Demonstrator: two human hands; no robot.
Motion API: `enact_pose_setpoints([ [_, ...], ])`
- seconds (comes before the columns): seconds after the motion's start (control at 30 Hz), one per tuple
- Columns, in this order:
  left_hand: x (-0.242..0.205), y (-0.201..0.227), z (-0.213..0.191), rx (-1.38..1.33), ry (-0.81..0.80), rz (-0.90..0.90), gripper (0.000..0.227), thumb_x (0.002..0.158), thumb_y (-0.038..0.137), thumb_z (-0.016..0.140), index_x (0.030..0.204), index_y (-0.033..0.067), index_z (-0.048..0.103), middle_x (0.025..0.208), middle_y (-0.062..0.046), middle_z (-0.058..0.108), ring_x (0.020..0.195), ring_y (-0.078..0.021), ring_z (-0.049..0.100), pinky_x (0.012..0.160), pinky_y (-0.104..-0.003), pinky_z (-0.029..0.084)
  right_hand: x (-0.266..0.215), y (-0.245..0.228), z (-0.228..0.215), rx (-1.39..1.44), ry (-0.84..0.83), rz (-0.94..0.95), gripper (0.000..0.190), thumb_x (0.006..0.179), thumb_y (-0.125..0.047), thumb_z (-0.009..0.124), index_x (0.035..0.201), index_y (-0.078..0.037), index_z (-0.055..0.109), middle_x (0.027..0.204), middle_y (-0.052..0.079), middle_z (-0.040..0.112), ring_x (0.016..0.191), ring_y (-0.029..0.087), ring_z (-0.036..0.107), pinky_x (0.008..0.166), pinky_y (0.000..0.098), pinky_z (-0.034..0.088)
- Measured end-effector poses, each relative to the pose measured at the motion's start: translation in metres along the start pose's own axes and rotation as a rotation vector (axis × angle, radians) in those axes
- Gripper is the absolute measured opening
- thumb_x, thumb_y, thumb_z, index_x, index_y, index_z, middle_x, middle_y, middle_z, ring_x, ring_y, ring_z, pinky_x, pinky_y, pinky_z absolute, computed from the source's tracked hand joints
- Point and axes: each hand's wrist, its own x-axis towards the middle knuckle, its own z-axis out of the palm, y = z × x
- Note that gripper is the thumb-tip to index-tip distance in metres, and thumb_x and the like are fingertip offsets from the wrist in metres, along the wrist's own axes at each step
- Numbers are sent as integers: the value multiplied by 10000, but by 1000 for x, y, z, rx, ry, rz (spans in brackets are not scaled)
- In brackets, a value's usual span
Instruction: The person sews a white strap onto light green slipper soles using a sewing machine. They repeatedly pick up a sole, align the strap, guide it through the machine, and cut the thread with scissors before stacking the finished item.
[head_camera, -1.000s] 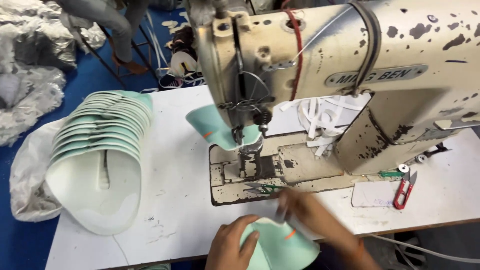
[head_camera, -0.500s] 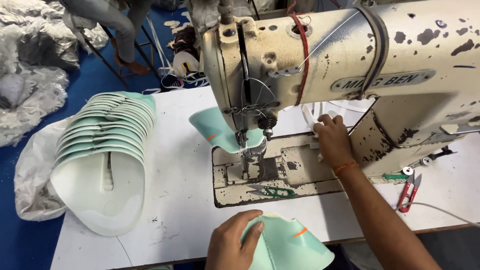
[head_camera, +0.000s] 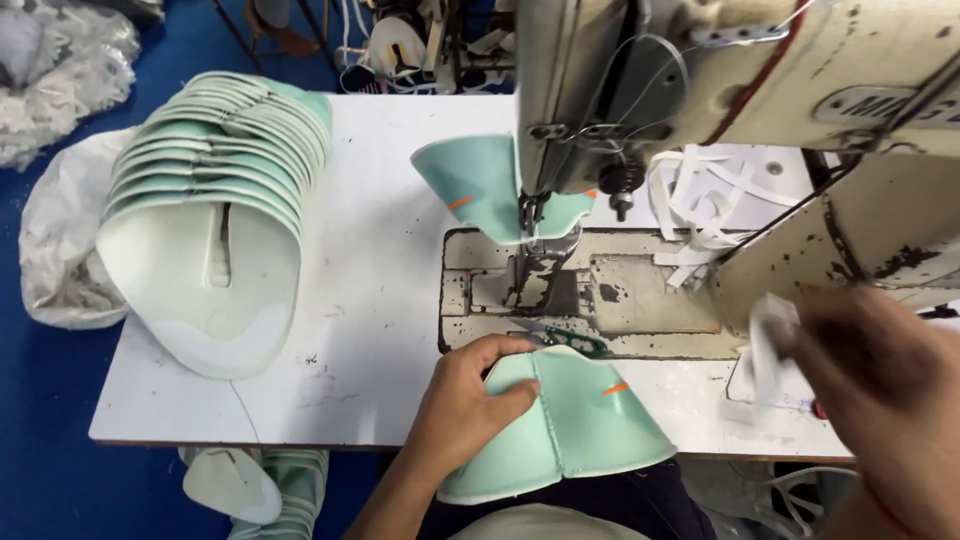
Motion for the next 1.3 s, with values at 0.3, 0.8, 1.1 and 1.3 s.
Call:
enact_pose_setpoints([
  [0.3,-12,3,12,-140,-69,106,186,829,93,769,979,-18,771,832,-62,778,751,-69,657,678,-247,545,-49,-46,95,-110,-454,-516,172,768,-149,820,843,-85,680,1409,183,642,1383,354,556,1081,460,477],
  [0.8,-39,10,3,-73,-100,440,186,949,76,658,1076,-45,720,967,-134,754,874,-177,737,768,-296,572,-60,-50,118,-73,-142,60,121,802,-100,794,843,-11,723,1064,95,744,878,158,748,723,301,585],
  [1.1,-40,14,6,-73,-98,271,212,941,172,724,1018,-23,758,886,-92,772,793,-138,734,695,-281,571,-75,8,116,-17,-154,92,507,866,-192,860,1217,-7,543,1043,82,724,916,102,739,793,258,599],
  [1.3,-43,20,7,-60,-136,192,208,922,167,729,1014,-15,769,857,-92,772,772,-120,714,685,-268,554,-62,-28,103,129,-358,211,322,848,-133,755,1147,-19,725,938,76,752,874,65,660,766,258,553],
])
